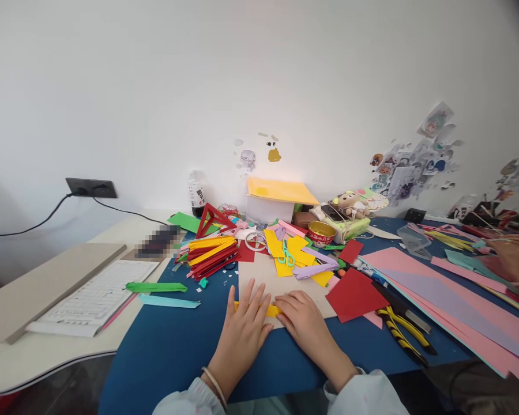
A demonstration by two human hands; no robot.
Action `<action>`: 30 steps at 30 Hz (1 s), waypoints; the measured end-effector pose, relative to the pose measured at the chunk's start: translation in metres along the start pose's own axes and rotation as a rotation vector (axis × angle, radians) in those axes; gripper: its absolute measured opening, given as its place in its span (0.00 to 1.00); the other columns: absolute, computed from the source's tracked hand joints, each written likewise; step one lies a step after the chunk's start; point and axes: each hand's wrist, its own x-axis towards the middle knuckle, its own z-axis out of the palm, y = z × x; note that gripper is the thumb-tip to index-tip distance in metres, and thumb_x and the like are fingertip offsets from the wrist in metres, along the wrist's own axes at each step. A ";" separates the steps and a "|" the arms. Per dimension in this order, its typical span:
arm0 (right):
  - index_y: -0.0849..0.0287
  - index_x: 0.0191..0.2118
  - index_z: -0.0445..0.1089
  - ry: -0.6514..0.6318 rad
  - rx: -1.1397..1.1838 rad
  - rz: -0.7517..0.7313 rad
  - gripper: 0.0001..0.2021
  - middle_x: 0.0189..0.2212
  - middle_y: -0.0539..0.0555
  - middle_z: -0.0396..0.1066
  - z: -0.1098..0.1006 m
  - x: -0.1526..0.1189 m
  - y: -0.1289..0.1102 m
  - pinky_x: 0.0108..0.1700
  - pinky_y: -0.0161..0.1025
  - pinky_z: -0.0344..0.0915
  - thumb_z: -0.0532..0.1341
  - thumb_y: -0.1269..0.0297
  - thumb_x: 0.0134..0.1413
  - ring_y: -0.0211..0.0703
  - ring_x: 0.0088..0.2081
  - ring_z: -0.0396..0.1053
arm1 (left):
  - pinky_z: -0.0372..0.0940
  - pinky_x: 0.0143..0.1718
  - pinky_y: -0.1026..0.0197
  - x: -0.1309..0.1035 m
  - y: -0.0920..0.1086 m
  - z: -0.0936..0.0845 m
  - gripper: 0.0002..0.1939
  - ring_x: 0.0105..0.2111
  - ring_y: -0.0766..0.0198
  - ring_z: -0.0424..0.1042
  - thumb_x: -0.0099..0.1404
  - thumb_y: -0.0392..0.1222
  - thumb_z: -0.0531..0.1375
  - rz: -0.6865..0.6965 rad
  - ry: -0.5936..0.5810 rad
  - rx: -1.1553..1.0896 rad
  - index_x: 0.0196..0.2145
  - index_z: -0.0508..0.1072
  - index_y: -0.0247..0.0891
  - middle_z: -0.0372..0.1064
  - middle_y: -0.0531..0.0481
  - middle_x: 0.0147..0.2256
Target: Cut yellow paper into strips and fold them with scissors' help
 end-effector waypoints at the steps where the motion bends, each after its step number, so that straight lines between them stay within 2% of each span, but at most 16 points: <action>1: 0.57 0.43 0.68 0.007 0.002 0.001 0.11 0.41 0.54 0.72 0.001 -0.001 0.001 0.43 0.46 0.63 0.57 0.71 0.53 0.47 0.40 0.65 | 0.44 0.55 0.39 -0.001 0.000 0.001 0.20 0.58 0.50 0.50 0.64 0.49 0.47 -0.011 -0.015 -0.023 0.52 0.63 0.43 0.59 0.48 0.55; 5: 0.56 0.39 0.69 0.062 0.006 0.034 0.09 0.40 0.53 0.73 0.005 -0.005 -0.002 0.41 0.44 0.65 0.55 0.72 0.54 0.45 0.38 0.66 | 0.52 0.53 0.43 -0.002 0.000 0.000 0.17 0.54 0.53 0.58 0.64 0.44 0.49 -0.021 -0.081 -0.100 0.50 0.65 0.42 0.64 0.48 0.51; 7: 0.56 0.35 0.70 0.102 -0.012 0.046 0.08 0.39 0.53 0.73 0.005 -0.006 -0.005 0.40 0.44 0.65 0.54 0.72 0.54 0.45 0.38 0.66 | 0.53 0.53 0.43 -0.002 0.001 -0.001 0.16 0.53 0.53 0.59 0.63 0.43 0.50 -0.005 -0.074 -0.109 0.49 0.65 0.42 0.65 0.47 0.51; 11: 0.57 0.29 0.69 0.195 -0.102 0.040 0.09 0.45 0.56 0.69 0.005 -0.007 -0.007 0.45 0.48 0.63 0.53 0.73 0.54 0.49 0.44 0.63 | 0.54 0.53 0.44 -0.004 0.003 -0.003 0.14 0.54 0.51 0.58 0.63 0.38 0.51 0.023 -0.016 -0.083 0.46 0.68 0.42 0.66 0.47 0.48; 16: 0.57 0.32 0.68 0.107 -0.044 0.042 0.06 0.37 0.56 0.71 0.005 -0.007 -0.003 0.37 0.42 0.67 0.54 0.70 0.54 0.45 0.36 0.67 | 0.54 0.53 0.43 -0.009 0.005 0.001 0.15 0.54 0.52 0.59 0.63 0.37 0.49 0.039 0.009 -0.068 0.47 0.67 0.40 0.66 0.46 0.49; 19: 0.57 0.35 0.67 0.072 -0.025 0.102 0.04 0.40 0.56 0.71 0.005 -0.007 -0.003 0.39 0.43 0.67 0.57 0.69 0.52 0.46 0.40 0.67 | 0.54 0.52 0.42 -0.009 0.005 0.006 0.14 0.55 0.50 0.56 0.63 0.38 0.49 0.033 0.012 -0.057 0.45 0.68 0.40 0.63 0.45 0.53; 22: 0.59 0.42 0.67 0.061 -0.045 0.114 0.11 0.44 0.57 0.70 0.006 -0.009 -0.005 0.45 0.46 0.66 0.60 0.69 0.50 0.49 0.45 0.65 | 0.56 0.50 0.42 -0.007 0.004 0.009 0.12 0.54 0.50 0.58 0.63 0.38 0.49 0.033 -0.051 -0.051 0.42 0.69 0.40 0.63 0.45 0.53; 25: 0.57 0.44 0.68 0.066 -0.079 0.095 0.12 0.50 0.57 0.66 0.008 -0.010 -0.009 0.50 0.51 0.61 0.59 0.66 0.51 0.52 0.50 0.61 | 0.57 0.49 0.43 -0.006 0.004 0.010 0.12 0.54 0.52 0.59 0.64 0.37 0.48 0.035 -0.087 -0.046 0.41 0.69 0.40 0.64 0.45 0.52; 27: 0.56 0.44 0.69 0.070 -0.091 0.117 0.12 0.51 0.56 0.64 0.006 -0.009 -0.013 0.51 0.52 0.60 0.58 0.66 0.52 0.52 0.51 0.60 | 0.56 0.50 0.44 -0.007 0.004 0.011 0.12 0.54 0.52 0.59 0.64 0.36 0.48 0.042 -0.074 -0.039 0.41 0.69 0.41 0.64 0.44 0.51; 30: 0.57 0.42 0.70 0.055 -0.077 0.157 0.12 0.48 0.56 0.68 -0.001 0.000 -0.021 0.48 0.50 0.62 0.56 0.69 0.52 0.51 0.46 0.63 | 0.57 0.50 0.45 -0.009 0.004 0.013 0.15 0.53 0.52 0.59 0.63 0.35 0.48 0.065 -0.054 -0.017 0.44 0.69 0.41 0.65 0.44 0.51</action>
